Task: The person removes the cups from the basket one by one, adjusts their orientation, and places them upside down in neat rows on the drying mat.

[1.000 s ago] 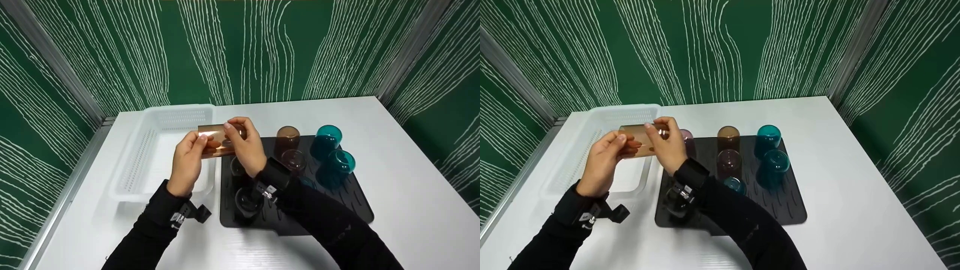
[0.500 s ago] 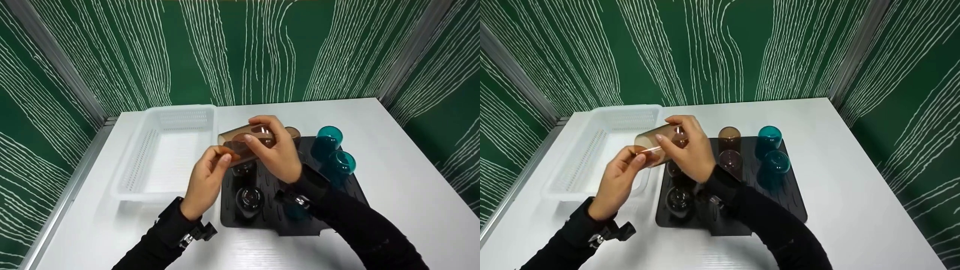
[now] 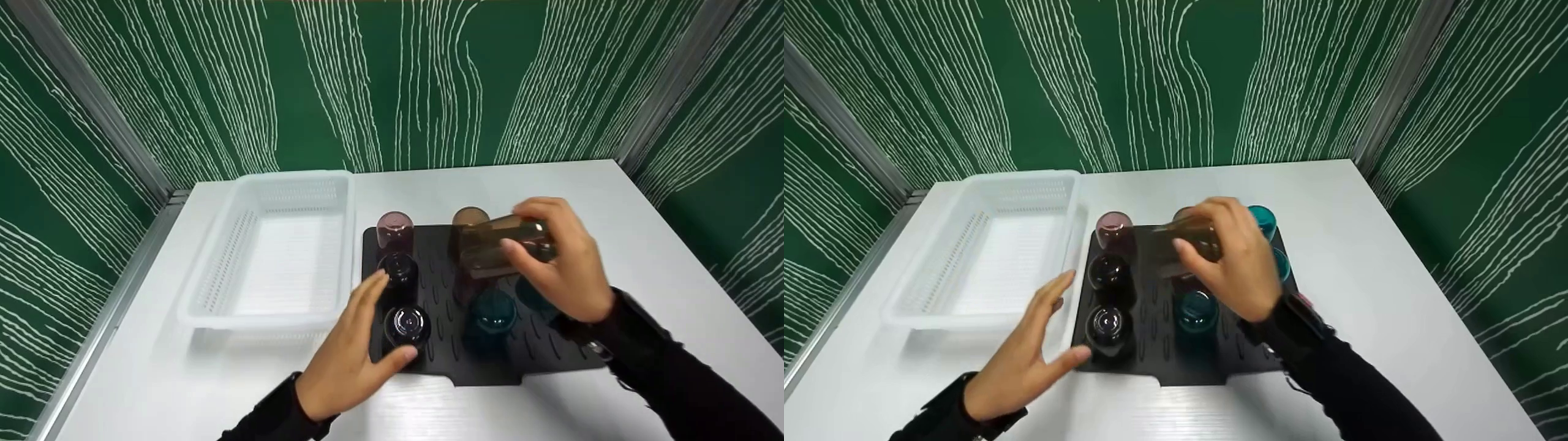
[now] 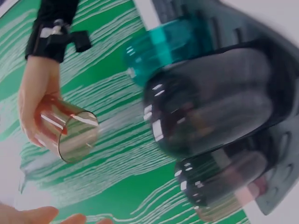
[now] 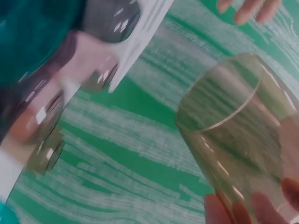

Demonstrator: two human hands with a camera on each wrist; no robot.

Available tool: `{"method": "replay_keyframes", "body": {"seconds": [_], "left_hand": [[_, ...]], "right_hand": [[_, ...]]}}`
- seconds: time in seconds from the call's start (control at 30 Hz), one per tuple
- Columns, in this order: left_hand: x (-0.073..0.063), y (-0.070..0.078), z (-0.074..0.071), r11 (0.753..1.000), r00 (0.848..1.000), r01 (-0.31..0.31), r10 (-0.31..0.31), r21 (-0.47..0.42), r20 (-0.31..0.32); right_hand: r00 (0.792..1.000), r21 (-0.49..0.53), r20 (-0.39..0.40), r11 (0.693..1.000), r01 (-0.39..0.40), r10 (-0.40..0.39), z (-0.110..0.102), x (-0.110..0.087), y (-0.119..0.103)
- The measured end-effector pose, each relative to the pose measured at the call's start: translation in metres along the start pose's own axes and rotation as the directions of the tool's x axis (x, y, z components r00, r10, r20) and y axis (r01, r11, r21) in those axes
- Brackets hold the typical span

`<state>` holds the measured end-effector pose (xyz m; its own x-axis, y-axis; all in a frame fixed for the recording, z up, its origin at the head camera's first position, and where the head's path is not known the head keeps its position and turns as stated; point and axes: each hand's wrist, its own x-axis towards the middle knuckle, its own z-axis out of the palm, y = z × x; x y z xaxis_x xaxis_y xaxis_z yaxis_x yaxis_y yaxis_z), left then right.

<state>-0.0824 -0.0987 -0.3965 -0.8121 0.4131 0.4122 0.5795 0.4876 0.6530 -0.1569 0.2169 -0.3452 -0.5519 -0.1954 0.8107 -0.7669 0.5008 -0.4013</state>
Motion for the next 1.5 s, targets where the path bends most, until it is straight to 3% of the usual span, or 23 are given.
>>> {"method": "replay_keyframes", "body": {"seconds": [0.2, 0.37, 0.77, 1.0, 1.37, 1.5], "left_hand": [[-0.014, -0.009, 0.012, 0.994, 0.989, 0.089, -0.097, 0.070, 0.115], [-0.018, -0.021, 0.017, 0.979, 0.973, 0.149, -0.171, 0.142, 0.154], [-0.009, -0.048, 0.026, 0.934, 0.923, 0.250, -0.309, 0.255, 0.228], [-0.004, -0.056, 0.029, 0.906, 0.902, 0.254, -0.349, 0.340, 0.256], [-0.002, -0.064, 0.034, 0.864, 0.864, 0.245, -0.401, 0.441, 0.305], [-0.002, -0.064, 0.034, 0.854, 0.856, 0.236, -0.408, 0.463, 0.316]], "right_hand": [[0.994, -0.168, 0.095, 0.985, -0.044, 0.060, -0.029, -0.016, 0.010], [0.984, -0.281, 0.149, 0.959, -0.048, 0.093, -0.042, -0.027, 0.016], [0.966, -0.413, 0.226, 0.910, -0.017, 0.121, -0.049, -0.056, 0.033], [0.942, -0.492, 0.275, 0.870, -0.035, 0.193, -0.048, -0.076, 0.036], [0.894, -0.551, 0.349, 0.833, -0.048, 0.282, -0.036, -0.104, 0.047], [0.875, -0.570, 0.370, 0.820, -0.052, 0.313, -0.033, -0.109, 0.054]]}}
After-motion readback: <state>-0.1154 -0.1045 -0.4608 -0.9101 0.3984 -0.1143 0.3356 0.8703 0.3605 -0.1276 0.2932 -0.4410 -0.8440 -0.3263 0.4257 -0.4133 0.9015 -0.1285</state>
